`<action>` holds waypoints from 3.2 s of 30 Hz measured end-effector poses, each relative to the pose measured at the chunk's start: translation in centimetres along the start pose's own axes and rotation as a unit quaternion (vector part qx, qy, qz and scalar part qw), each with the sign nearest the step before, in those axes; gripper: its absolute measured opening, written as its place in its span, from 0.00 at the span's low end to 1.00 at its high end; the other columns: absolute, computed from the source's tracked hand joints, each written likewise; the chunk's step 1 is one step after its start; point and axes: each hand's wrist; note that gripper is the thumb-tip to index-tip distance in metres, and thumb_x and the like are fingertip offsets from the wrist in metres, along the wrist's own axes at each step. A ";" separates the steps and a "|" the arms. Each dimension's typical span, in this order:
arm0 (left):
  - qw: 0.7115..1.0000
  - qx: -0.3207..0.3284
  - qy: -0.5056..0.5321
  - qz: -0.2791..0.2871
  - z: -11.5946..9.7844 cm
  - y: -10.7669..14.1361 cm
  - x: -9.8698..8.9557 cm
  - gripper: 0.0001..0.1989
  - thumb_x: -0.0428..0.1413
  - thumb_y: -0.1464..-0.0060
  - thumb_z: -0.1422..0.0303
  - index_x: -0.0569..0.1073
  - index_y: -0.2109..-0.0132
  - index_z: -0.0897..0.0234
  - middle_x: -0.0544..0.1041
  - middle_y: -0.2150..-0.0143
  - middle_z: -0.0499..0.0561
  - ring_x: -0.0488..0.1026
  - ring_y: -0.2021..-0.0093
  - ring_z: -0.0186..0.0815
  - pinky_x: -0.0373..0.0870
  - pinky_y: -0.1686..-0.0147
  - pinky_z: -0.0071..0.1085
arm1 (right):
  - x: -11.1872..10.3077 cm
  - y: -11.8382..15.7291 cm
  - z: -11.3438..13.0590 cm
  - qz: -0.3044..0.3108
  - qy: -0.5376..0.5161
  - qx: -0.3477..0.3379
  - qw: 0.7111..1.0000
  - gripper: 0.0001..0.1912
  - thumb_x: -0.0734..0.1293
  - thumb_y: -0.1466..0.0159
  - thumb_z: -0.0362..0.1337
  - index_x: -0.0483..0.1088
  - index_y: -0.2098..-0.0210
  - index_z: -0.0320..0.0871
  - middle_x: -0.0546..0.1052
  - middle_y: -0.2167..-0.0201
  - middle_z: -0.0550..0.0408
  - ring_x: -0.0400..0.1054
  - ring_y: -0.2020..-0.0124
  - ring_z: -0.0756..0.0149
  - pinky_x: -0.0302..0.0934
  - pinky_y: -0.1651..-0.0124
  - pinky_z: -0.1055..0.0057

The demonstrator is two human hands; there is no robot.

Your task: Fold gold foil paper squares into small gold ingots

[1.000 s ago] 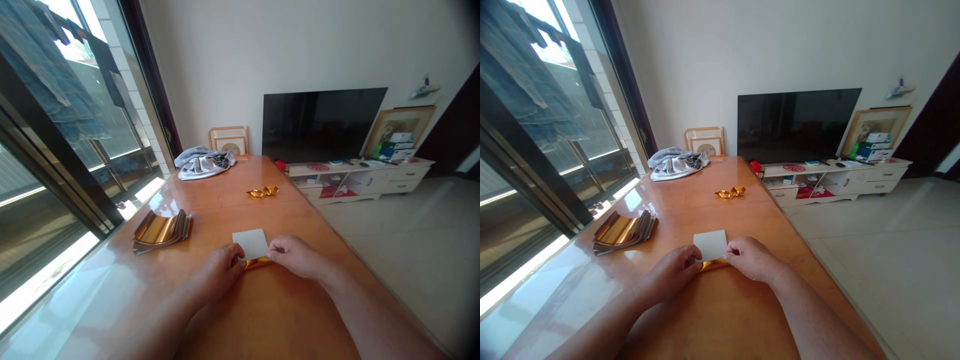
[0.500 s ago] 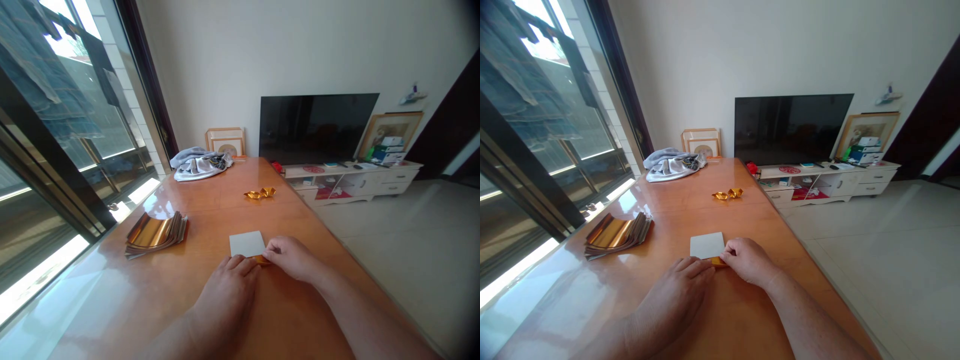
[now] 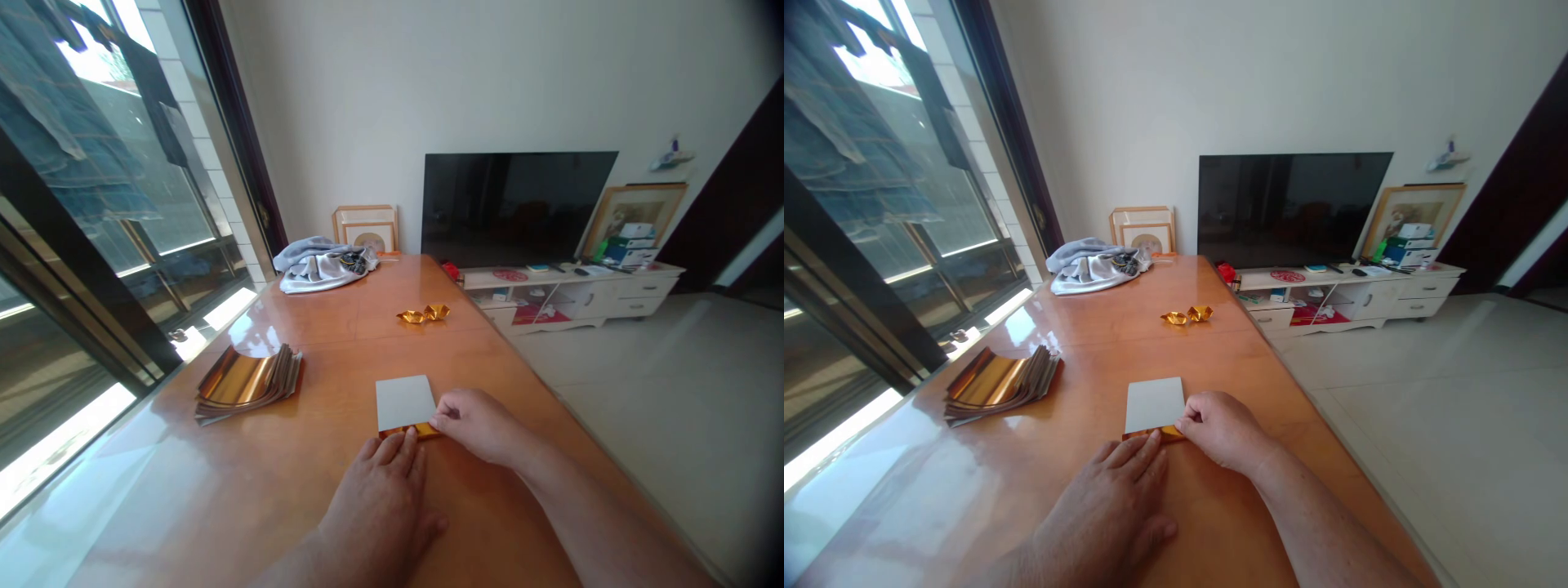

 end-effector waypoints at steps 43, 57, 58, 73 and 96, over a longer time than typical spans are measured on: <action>0.997 -0.039 -0.029 0.064 -0.4 0.7 0.6 0.47 0.44 0.45 0.35 0.66 0.34 0.67 0.63 0.31 0.67 0.57 0.32 0.63 0.61 0.42 0.64 | -0.2 0.6 0.2 0.011 0.034 -0.010 0.999 0.11 0.67 0.38 0.43 0.72 0.73 0.44 0.78 0.71 0.57 0.68 0.71 0.68 0.51 0.69 0.73; 0.995 -0.037 -0.038 0.084 0.0 0.6 1.3 0.43 0.40 0.39 0.39 0.62 0.31 0.67 0.59 0.30 0.67 0.58 0.32 0.61 0.64 0.44 0.64 | -0.2 0.5 0.3 0.014 0.030 -0.006 0.999 0.10 0.66 0.39 0.43 0.73 0.72 0.44 0.77 0.71 0.56 0.67 0.70 0.67 0.52 0.69 0.73; 0.995 -0.037 -0.038 0.085 -0.1 0.6 1.3 0.42 0.41 0.39 0.40 0.62 0.31 0.67 0.59 0.30 0.67 0.58 0.32 0.61 0.64 0.44 0.63 | -0.2 0.5 0.3 0.015 0.029 -0.007 0.999 0.10 0.66 0.39 0.43 0.73 0.72 0.44 0.77 0.71 0.56 0.67 0.70 0.67 0.52 0.69 0.73; 0.998 -0.032 -0.034 0.043 0.1 0.7 1.1 0.42 0.42 0.42 0.39 0.66 0.34 0.67 0.65 0.32 0.67 0.64 0.36 0.57 0.65 0.45 0.58 | -0.1 0.5 0.3 0.013 0.031 -0.006 0.999 0.09 0.67 0.39 0.42 0.73 0.72 0.44 0.77 0.71 0.56 0.67 0.70 0.66 0.51 0.70 0.72; 1.000 -0.029 -0.002 -0.003 0.2 -0.2 -1.8 0.29 0.50 0.42 0.42 0.75 0.46 0.58 0.75 0.53 0.56 0.69 0.52 0.49 0.60 0.48 0.49 | -0.2 1.1 1.5 -0.001 0.090 0.000 0.996 0.08 0.67 0.38 0.41 0.71 0.71 0.45 0.75 0.70 0.58 0.64 0.70 0.69 0.49 0.68 0.73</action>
Point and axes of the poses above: each hand's wrist, its own y-axis away from the middle knuckle, its own x-axis out of the palm, z = x × y
